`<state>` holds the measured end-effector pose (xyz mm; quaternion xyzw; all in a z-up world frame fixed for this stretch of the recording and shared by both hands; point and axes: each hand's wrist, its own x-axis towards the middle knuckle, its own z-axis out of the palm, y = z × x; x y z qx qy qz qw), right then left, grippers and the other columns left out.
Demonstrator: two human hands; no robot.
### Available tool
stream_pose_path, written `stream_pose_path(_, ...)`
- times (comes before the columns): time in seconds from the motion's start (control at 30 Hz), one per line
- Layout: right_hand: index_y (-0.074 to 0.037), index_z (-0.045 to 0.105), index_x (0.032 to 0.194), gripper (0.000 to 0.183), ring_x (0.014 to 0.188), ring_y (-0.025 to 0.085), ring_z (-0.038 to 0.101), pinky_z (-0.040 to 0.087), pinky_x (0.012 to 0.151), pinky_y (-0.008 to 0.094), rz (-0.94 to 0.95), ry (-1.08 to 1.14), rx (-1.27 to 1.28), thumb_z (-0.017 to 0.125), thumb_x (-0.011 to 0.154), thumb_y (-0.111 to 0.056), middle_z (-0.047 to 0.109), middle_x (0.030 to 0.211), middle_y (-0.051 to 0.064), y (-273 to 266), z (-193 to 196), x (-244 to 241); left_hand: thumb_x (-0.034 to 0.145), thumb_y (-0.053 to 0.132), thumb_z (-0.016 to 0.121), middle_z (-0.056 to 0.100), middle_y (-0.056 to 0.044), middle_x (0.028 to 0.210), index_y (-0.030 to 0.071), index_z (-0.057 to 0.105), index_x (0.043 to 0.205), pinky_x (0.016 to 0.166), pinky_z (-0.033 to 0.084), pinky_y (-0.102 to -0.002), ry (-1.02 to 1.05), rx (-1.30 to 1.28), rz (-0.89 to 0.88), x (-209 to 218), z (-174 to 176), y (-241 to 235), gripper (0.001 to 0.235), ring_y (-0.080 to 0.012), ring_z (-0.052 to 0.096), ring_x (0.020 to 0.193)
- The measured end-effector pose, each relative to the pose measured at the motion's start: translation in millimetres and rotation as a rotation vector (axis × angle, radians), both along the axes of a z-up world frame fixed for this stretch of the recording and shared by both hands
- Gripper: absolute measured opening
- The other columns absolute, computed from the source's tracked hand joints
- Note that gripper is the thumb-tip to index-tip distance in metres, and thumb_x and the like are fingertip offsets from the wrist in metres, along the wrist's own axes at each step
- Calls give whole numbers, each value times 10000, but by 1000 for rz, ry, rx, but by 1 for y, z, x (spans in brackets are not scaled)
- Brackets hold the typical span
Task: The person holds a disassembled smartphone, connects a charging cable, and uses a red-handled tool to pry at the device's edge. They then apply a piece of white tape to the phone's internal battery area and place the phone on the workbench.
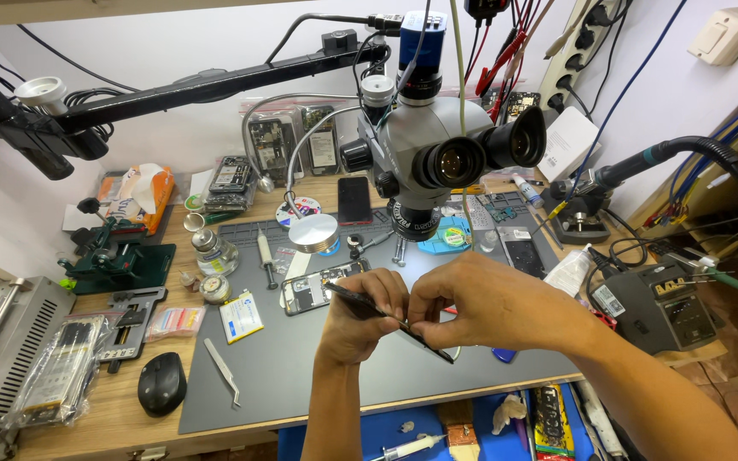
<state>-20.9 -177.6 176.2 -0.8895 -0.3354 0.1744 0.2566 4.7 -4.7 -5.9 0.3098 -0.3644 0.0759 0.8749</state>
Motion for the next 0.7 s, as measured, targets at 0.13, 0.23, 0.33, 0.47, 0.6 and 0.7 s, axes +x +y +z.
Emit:
stream_pose_path(0.13,-114,801,785,70,747,230,824,636,741,364,2,1,-3,755,822,-152,831,720,65,1,0,1,711,-31,926,611,-171,685,-2,638,724,602,503,-293,4,5,5,-1,2,0,289,-244,587,689)
stream_pose_path(0.23,-116,803,784,73,746,224,825,637,743,357,-2,-2,-15,757,824,-156,833,722,62,1,0,1,709,-40,919,609,-176,685,-4,633,721,601,494,-298,8,5,14,-1,1,0,289,-248,584,685)
stream_pose_path(0.33,-112,806,789,70,751,228,827,640,752,359,1,-1,-13,759,825,-150,833,726,69,2,-1,1,715,-35,920,616,-168,689,5,639,726,606,486,-288,7,9,13,-1,1,0,285,-237,586,688)
stream_pose_path(0.47,-126,816,784,75,753,226,832,640,776,358,-1,0,0,762,828,-156,835,719,57,0,-3,3,718,-34,916,618,-168,691,4,639,727,616,479,-289,6,10,14,-1,1,0,279,-240,591,691)
stream_pose_path(0.6,-128,822,791,70,761,224,837,643,785,359,-9,6,4,769,827,-155,840,725,54,0,-3,2,717,-37,914,618,-170,688,-1,640,729,620,487,-292,8,1,8,-2,2,0,277,-240,593,693)
stream_pose_path(0.7,-115,832,841,100,801,281,850,647,797,412,26,-2,41,737,854,-143,854,763,98,2,7,0,752,-21,902,623,-157,715,15,640,752,632,473,-290,5,19,37,-3,3,2,265,-233,586,714)
